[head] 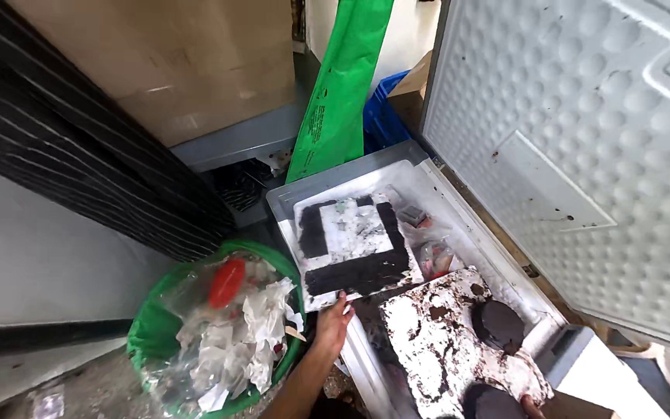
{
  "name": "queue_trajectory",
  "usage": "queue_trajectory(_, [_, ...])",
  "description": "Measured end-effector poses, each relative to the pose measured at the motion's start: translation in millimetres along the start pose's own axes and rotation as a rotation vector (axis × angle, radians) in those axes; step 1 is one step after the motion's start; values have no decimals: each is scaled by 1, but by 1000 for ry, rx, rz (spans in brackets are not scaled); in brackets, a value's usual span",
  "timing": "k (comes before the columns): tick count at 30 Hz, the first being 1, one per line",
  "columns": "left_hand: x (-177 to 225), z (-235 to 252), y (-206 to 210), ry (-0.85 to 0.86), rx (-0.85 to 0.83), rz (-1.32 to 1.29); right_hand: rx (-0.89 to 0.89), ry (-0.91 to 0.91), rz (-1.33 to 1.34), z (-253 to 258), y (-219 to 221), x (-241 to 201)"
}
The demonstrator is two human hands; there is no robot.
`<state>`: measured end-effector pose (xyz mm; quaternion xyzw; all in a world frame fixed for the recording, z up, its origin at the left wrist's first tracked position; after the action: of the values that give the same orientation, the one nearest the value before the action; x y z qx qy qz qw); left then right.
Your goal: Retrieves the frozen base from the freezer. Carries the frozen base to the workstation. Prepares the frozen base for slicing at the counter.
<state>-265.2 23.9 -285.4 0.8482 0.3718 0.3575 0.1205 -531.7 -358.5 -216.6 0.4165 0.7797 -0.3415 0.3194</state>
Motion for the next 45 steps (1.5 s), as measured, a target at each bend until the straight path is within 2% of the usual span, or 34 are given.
queue_trajectory(4, [61, -6, -44, 190, -20, 71, 23, 43, -51, 4, 16, -5])
queue_trajectory(7, [111, -17, -89, 324, -23, 151, -38, 64, -18, 31, 56, 3])
queue_trajectory(10, [149, -36, -133, 430, 23, 157, -83, 91, -33, 46, 130, 4])
queue_trajectory(13, [169, -58, -165, 452, 90, 122, -132, 98, -64, 68, 223, 5])
queue_trajectory(17, [170, -76, -189, 472, 94, 148, -207, 99, -85, 111, 341, 21])
queue_trajectory(21, [157, -74, -219, 481, 52, 214, -215, 54, -230, 136, 426, 40])
queue_trajectory(24, [157, -80, -193, 417, 123, 96, -212, 83, -279, 155, 457, 72])
queue_trajectory(28, [150, -79, -198, 352, 181, 26, -295, 99, -452, 157, 486, 109])
queue_trajectory(31, [141, -78, -204, 316, 209, 27, -309, 119, -553, 148, 493, 110])
queue_trajectory(34, [135, -84, -207, 296, 220, 1, -357, 141, -436, 145, 499, 110])
queue_trajectory(36, [131, -93, -210, 286, 205, -9, -399, 15, -617, 146, 501, 101])
queue_trajectory(38, [127, -102, -217, 287, 169, -21, -396, -222, -870, 122, 501, 73])
queue_trajectory(39, [125, -109, -223, 297, 158, -35, -390, -341, -867, 101, 499, 56])
queue_trajectory(40, [123, -118, -230, 315, 145, -52, -436, -413, -735, 67, 495, 38])
queue_trajectory(42, [115, -139, -249, 345, 132, -86, -643, -477, -418, -22, 480, 3])
queue_trajectory(45, [96, -183, -282, 398, 114, -160, -976, -714, -237, -163, 439, -30])
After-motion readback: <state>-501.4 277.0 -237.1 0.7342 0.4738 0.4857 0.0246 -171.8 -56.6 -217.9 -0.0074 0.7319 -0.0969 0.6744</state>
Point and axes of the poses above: each hand's wrist, its own z-axis towards the middle knuckle, its own y-axis out of the palm, x = y × z, the point moved 7 cm from there along z, towards the middle knuckle, and after that the axes turned 5 degrees about y, right-handed, at the moved point
